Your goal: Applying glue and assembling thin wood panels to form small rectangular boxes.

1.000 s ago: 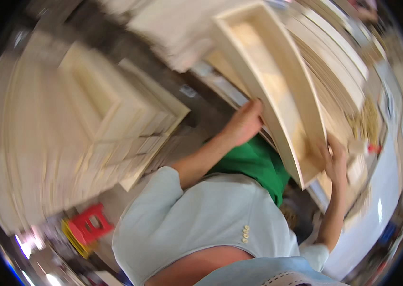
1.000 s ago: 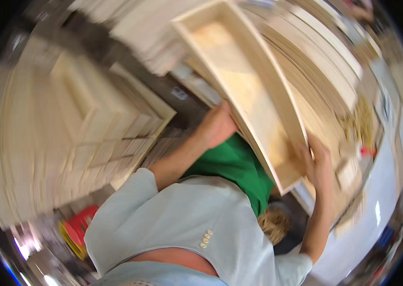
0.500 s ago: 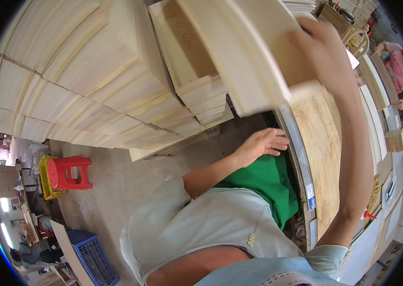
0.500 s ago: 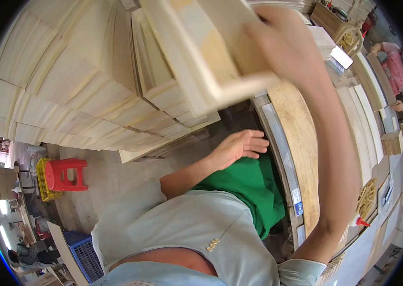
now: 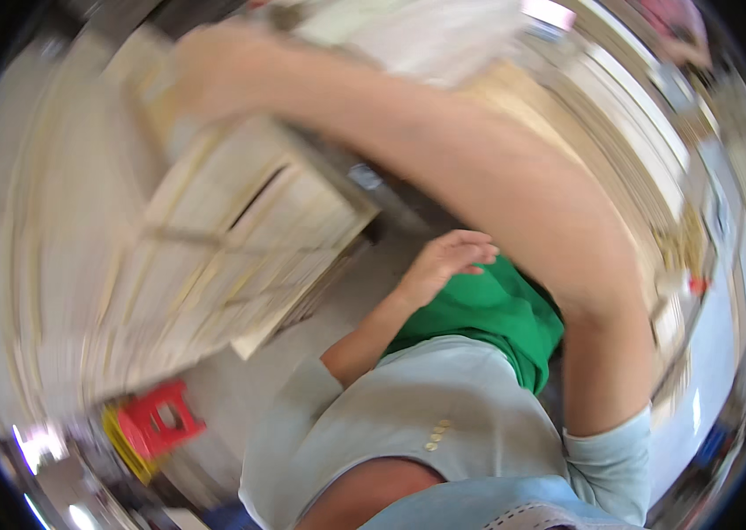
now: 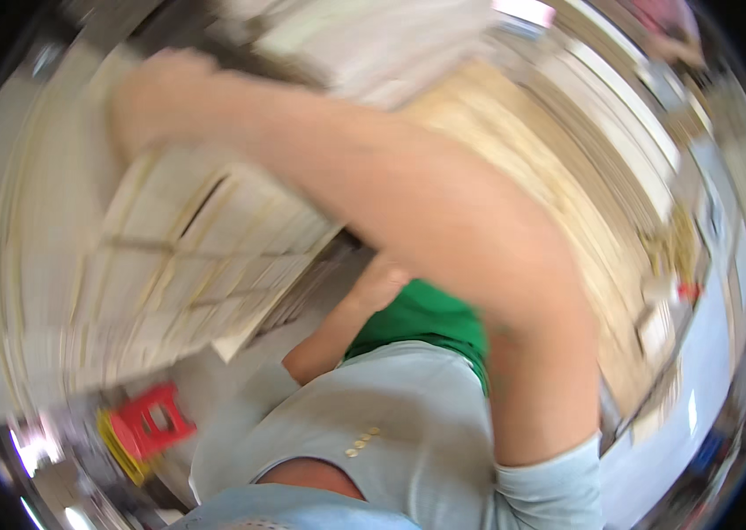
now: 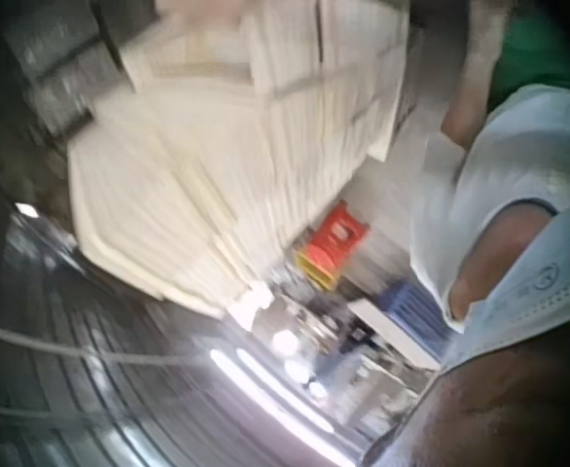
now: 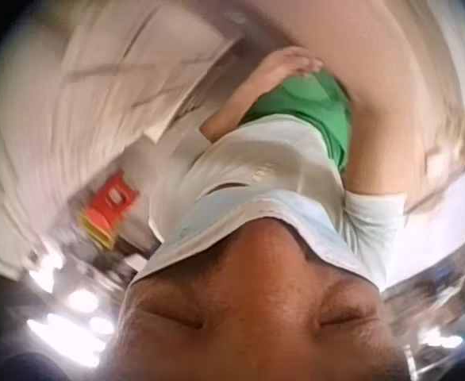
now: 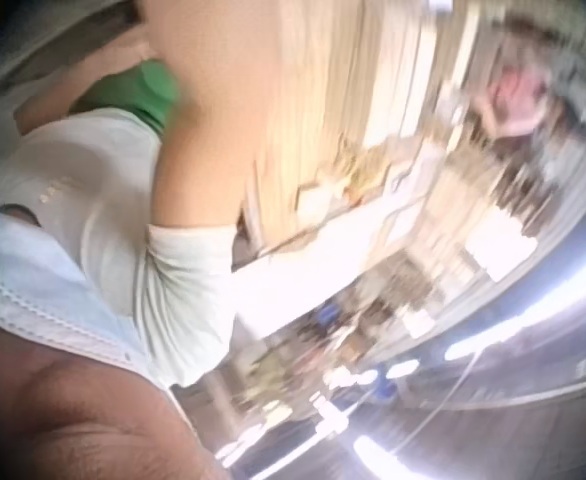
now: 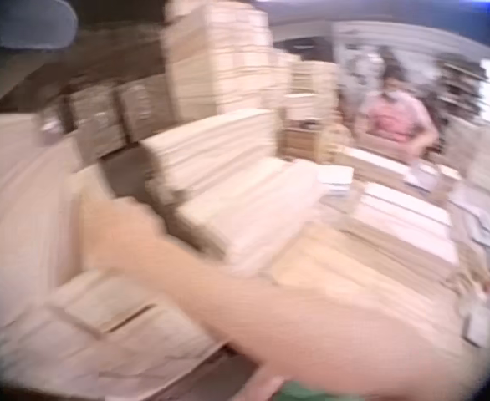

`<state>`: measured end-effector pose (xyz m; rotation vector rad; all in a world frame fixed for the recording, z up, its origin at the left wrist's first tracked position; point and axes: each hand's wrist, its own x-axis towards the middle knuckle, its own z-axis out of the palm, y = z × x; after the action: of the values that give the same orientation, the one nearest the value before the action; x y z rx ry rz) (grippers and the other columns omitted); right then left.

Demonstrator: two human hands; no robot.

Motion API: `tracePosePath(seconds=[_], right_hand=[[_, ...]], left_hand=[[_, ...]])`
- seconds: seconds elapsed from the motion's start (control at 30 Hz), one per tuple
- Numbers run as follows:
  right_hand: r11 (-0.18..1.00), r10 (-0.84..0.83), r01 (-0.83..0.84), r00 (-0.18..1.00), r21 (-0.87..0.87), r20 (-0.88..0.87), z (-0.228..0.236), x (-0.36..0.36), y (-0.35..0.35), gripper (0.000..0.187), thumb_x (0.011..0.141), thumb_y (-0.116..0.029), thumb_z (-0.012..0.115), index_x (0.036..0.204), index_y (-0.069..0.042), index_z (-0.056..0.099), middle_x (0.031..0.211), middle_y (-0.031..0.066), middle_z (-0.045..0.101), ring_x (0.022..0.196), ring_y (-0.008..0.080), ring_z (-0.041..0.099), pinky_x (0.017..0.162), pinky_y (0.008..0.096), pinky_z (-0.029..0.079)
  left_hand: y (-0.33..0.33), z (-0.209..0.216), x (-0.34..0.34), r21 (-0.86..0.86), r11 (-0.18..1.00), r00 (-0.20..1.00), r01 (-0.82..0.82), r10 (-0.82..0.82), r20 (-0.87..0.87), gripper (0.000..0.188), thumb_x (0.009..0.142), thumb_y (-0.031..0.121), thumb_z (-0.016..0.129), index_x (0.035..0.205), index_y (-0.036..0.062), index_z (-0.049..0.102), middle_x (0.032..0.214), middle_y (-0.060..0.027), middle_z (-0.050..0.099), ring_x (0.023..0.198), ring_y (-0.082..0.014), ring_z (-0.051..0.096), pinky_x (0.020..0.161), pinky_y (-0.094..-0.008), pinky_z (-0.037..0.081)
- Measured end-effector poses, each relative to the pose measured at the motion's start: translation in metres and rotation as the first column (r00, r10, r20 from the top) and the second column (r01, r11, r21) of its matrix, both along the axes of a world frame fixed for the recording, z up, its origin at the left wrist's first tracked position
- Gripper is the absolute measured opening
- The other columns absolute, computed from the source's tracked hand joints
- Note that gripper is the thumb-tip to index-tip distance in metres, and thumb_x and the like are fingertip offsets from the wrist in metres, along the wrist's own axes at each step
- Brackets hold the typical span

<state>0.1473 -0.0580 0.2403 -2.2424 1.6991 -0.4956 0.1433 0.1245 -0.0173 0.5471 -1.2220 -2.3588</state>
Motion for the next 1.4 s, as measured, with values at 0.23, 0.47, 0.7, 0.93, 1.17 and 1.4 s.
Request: tracePosePath(seconds=[0.23,0.47,0.7,0.93,1.17,1.4], right_hand=[[0.977,-0.048,0.136,0.889,-0.162,0.456,-0.071,-0.133,0.103,0.035,0.090,-0.032,0.056,0.101,-0.001,0.066,0.093,0.0197,0.068,0.087,0.0370,0.065,0.077,0.0422,0.052],[0.088,-0.771,0.968,0.216,-0.237,0.599,-0.232,-0.415,0.327,0.026,0.093,-0.018,0.056,0.110,-0.001,0.064,0.095,0.0086,0.068,0.088,0.0164,0.064,0.077,0.0287,0.049],[-0.083,-0.982,0.992,-0.065,-0.093,0.177,-0.219,-0.501,0.383,0.038,0.083,-0.026,0.064,0.109,0.002,0.064,0.088,0.0130,0.068,0.080,0.0214,0.064,0.074,0.0314,0.049],[-0.057,-0.967,0.997,-0.040,-0.060,0.253,-0.220,-0.507,0.381,0.031,0.074,-0.027,0.067,0.088,0.000,0.070,0.081,0.0209,0.067,0.077,0.0349,0.064,0.073,0.0422,0.049],[-0.100,-0.929,0.982,-0.034,-0.160,0.370,-0.212,-0.482,0.388,0.038,0.075,-0.026,0.068,0.102,0.000,0.068,0.093,0.0209,0.067,0.086,0.0330,0.065,0.079,0.0388,0.049],[-0.029,-0.943,1.000,-0.024,-0.012,0.332,-0.221,-0.371,0.433,0.034,0.081,-0.016,0.065,0.107,0.004,0.063,0.107,0.0202,0.064,0.092,0.0342,0.063,0.084,0.0400,0.048]], left_hand=[[-0.008,-0.009,-0.063,-0.323,0.946,1.000,0.021,-0.018,0.014,0.022,0.088,0.004,0.059,0.110,-0.0025,0.061,0.101,-0.0055,0.065,0.094,-0.0129,0.059,0.085,-0.0281,0.047],[-0.106,0.041,-0.194,-0.698,0.710,0.978,0.092,0.065,0.196,0.033,0.091,0.013,0.062,0.121,-0.0007,0.058,0.116,-0.0102,0.063,0.108,-0.0151,0.057,0.095,-0.0314,0.046],[-0.216,0.033,-0.371,-0.977,0.056,0.908,0.207,0.360,0.214,0.069,0.076,0.049,0.067,0.121,-0.0031,0.058,0.117,-0.0246,0.061,0.105,-0.0380,0.060,0.092,-0.0426,0.046],[-0.234,0.023,-0.397,-0.905,0.178,0.863,0.386,0.277,0.422,0.071,0.070,0.049,0.072,0.119,-0.0007,0.062,0.115,-0.0208,0.064,0.106,-0.0307,0.062,0.091,-0.0360,0.046],[-0.206,0.039,-0.366,-0.925,0.277,0.895,0.259,0.291,0.338,0.067,0.070,0.038,0.077,0.119,-0.0035,0.061,0.113,-0.0194,0.066,0.105,-0.0280,0.063,0.091,-0.0343,0.047],[-0.150,0.009,-0.260,-0.856,0.368,0.827,0.364,0.294,0.478,0.058,0.075,0.031,0.076,0.118,-0.0043,0.060,0.114,-0.0178,0.063,0.105,-0.0264,0.060,0.091,-0.0359,0.046]])
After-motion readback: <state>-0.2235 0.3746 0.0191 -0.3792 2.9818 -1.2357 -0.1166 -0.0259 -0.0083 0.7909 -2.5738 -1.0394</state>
